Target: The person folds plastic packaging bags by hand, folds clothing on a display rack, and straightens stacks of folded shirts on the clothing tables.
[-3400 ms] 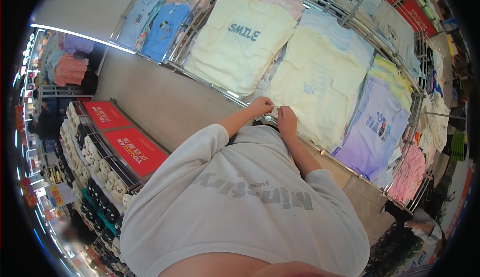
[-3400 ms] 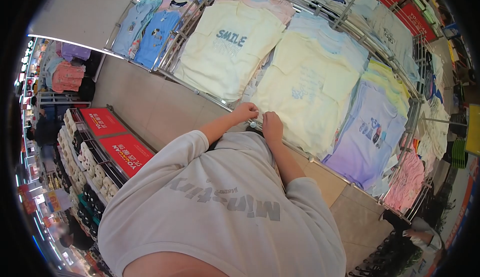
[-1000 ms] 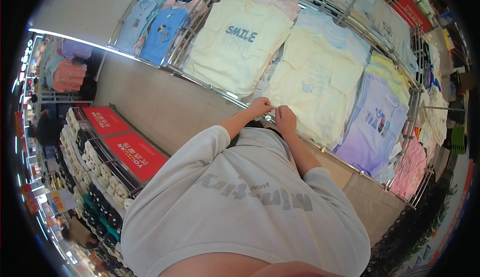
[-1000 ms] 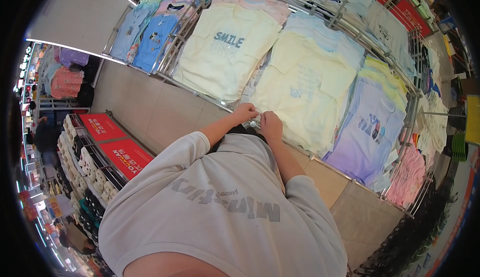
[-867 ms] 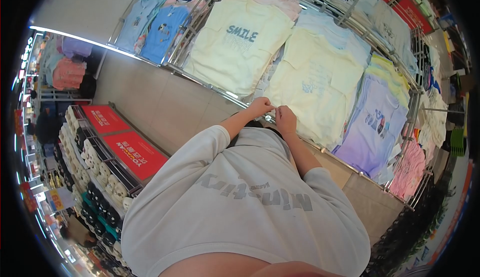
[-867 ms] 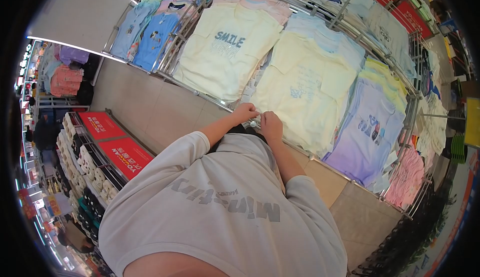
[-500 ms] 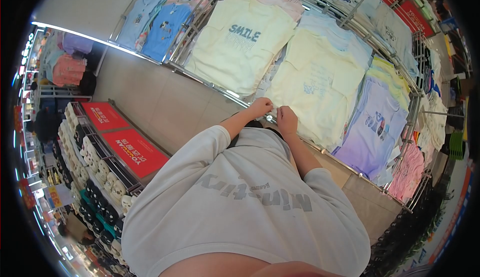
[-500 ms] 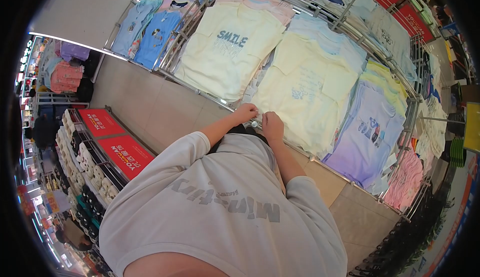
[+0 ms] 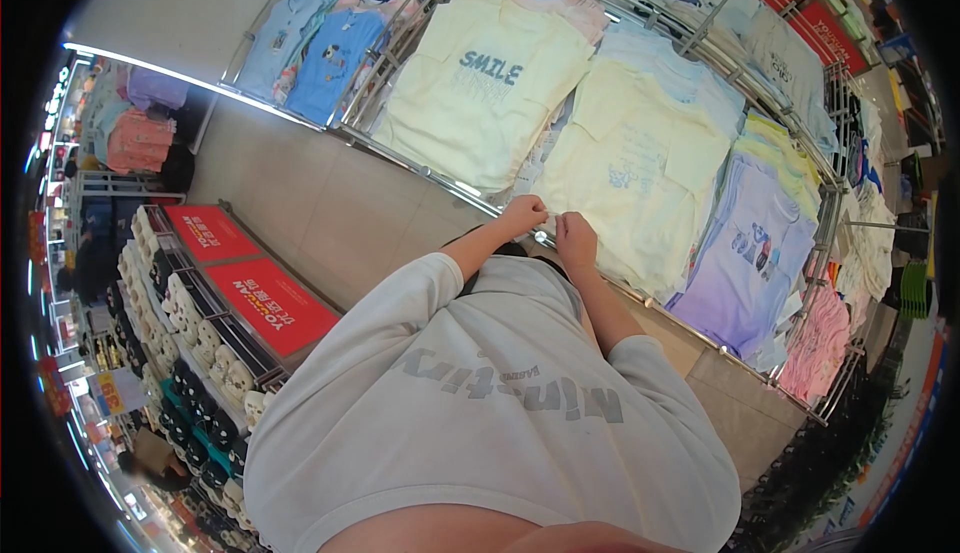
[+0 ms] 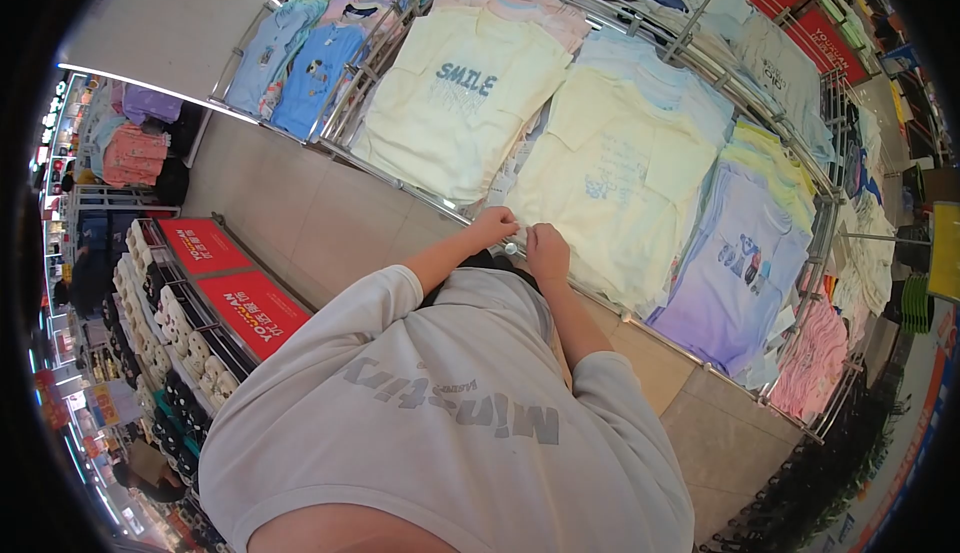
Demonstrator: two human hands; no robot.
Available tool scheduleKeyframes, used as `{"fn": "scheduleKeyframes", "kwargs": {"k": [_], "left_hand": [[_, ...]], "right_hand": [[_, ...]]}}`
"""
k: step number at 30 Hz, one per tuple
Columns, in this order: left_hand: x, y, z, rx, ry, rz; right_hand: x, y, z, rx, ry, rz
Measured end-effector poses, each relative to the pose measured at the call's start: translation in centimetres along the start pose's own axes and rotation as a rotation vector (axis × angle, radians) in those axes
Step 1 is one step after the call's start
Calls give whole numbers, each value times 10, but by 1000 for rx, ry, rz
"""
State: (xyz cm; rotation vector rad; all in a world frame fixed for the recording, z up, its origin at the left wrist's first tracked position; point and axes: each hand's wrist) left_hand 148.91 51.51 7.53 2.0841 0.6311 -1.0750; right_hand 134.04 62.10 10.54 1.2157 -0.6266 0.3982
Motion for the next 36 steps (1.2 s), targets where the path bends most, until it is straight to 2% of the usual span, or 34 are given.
{"fn": "scheduleKeyframes", "kwargs": {"k": [36], "left_hand": [[-2, 4, -6, 72, 25, -192]], "right_hand": [[0, 1, 0, -10, -32, -16]]}}
Point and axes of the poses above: each hand's wrist, its own z-axis towards the middle knuckle, its own y-axis out of the back of the hand, x = y × z, and after that the axes turned 5 degrees about y, right-handed
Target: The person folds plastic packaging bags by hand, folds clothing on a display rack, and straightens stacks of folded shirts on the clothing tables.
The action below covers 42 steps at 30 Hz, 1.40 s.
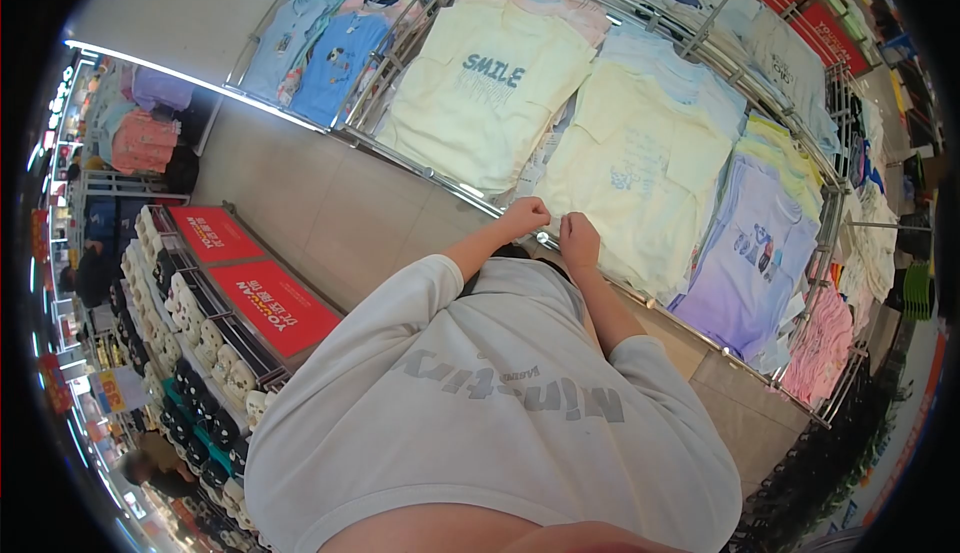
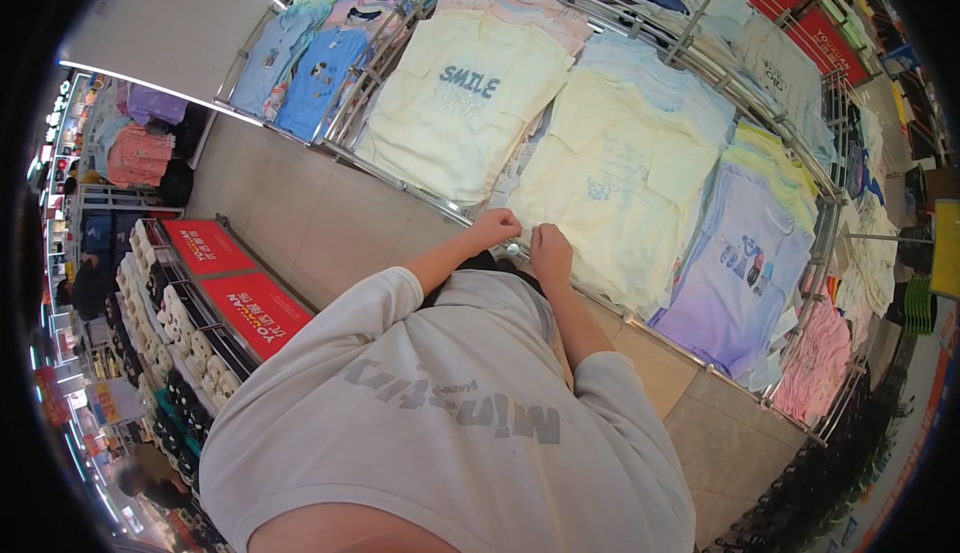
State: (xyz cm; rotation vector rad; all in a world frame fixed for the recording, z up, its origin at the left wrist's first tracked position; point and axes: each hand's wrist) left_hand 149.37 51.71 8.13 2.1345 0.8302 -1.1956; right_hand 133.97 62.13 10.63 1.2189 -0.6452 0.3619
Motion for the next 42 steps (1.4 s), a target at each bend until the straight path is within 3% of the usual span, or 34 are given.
{"fn": "scheduleKeyframes", "kwargs": {"k": [10, 13, 16, 19, 21, 23, 26, 29, 35, 38, 41, 42], "left_hand": [[-4, 1, -2, 27, 20, 11], [-4, -1, -2, 58, 24, -15], [-8, -3, -4, 90, 58, -49], [-5, 1, -6, 97, 57, -70], [3, 2, -6, 120, 28, -70], [-16, 8, -18, 112, 50, -70], [-21, 14, -21, 113, 47, -110], [-16, 15, -23, 130, 32, -185], [10, 18, -27, 227, 58, -282], [11, 36, -45, 311, 165, -204], [21, 62, -56, 327, 157, -200], [26, 72, -61, 325, 137, -222]], "right_hand": [[1, 2, 1, -9, -27, 28], [9, 3, 4, -176, 11, 89], [20, 16, 2, -140, -8, 90], [9, 23, -17, 84, 253, 153], [15, 44, -34, 464, 182, 146], [10, 56, -59, 576, 139, 229], [-22, 53, -98, 804, -361, 250], [-49, 47, -130, 1000, -417, 197], [1, 41, -80, 851, -519, 315], [7, 53, -70, 933, -256, 292], [82, 110, -29, 1114, -429, 286], [101, 120, -20, 1134, -344, 250]]}}
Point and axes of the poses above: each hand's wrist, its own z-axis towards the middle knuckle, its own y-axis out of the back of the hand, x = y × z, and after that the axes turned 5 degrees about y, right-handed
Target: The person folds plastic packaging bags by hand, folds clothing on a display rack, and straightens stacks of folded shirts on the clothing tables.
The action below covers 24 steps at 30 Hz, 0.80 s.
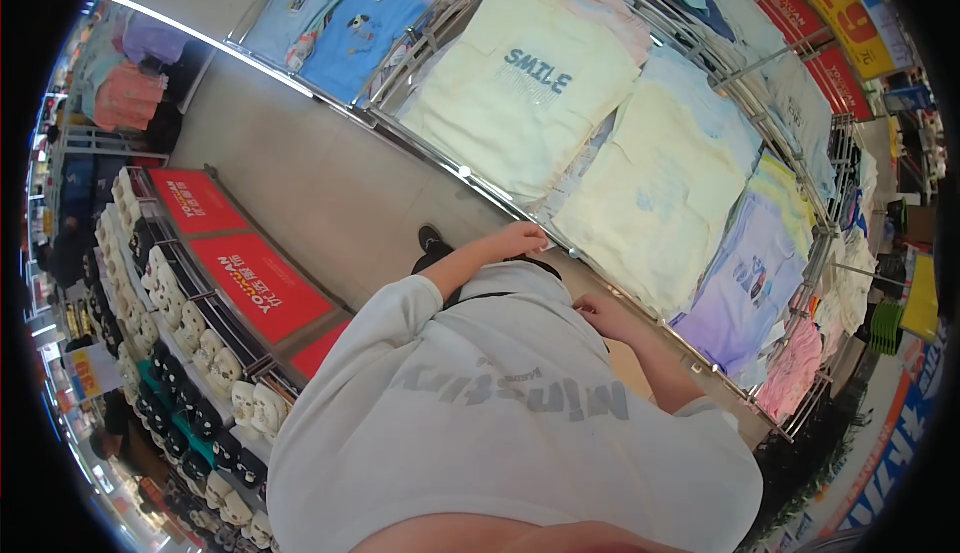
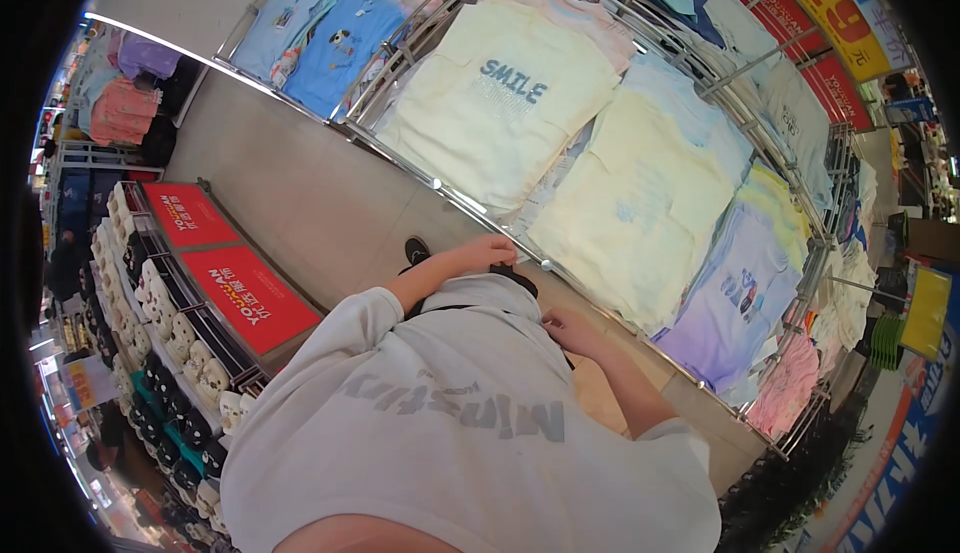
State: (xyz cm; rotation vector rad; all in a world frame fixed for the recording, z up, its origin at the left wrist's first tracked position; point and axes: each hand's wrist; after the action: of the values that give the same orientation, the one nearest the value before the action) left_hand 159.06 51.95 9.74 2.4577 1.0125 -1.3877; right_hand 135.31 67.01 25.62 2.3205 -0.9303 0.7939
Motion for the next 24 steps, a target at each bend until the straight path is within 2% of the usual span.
{"fn": "scheduleKeyframes", "kwargs": {"k": [2, 5, 8, 11, 14, 17, 20, 23, 24], "left_hand": [[0, 22, -13, -9, -63, -93], [-11, 50, -34, -23, -69, -170], [-27, 77, -55, 6, -89, -136], [-36, 96, -74, 54, -134, -100], [-46, 118, -96, 88, -156, -59], [-43, 139, -111, 99, -170, -35], [-36, 159, -117, 99, -213, -1], [-38, 170, -133, 84, -236, 45], [-38, 173, -138, 77, -240, 59]], "right_hand": [[39, 10, -6, 34, 93, -152], [91, 15, -1, 185, 78, -328], [127, 14, 8, 331, -166, 94], [137, -4, 19, 253, -186, 349], [164, -21, 30, 149, -317, 451], [193, -58, 36, 92, -354, 250], [191, -81, 48, -92, -321, 199], [205, -93, 53, -126, -269, 14], [211, -94, 54, -69, -284, 24]]}}
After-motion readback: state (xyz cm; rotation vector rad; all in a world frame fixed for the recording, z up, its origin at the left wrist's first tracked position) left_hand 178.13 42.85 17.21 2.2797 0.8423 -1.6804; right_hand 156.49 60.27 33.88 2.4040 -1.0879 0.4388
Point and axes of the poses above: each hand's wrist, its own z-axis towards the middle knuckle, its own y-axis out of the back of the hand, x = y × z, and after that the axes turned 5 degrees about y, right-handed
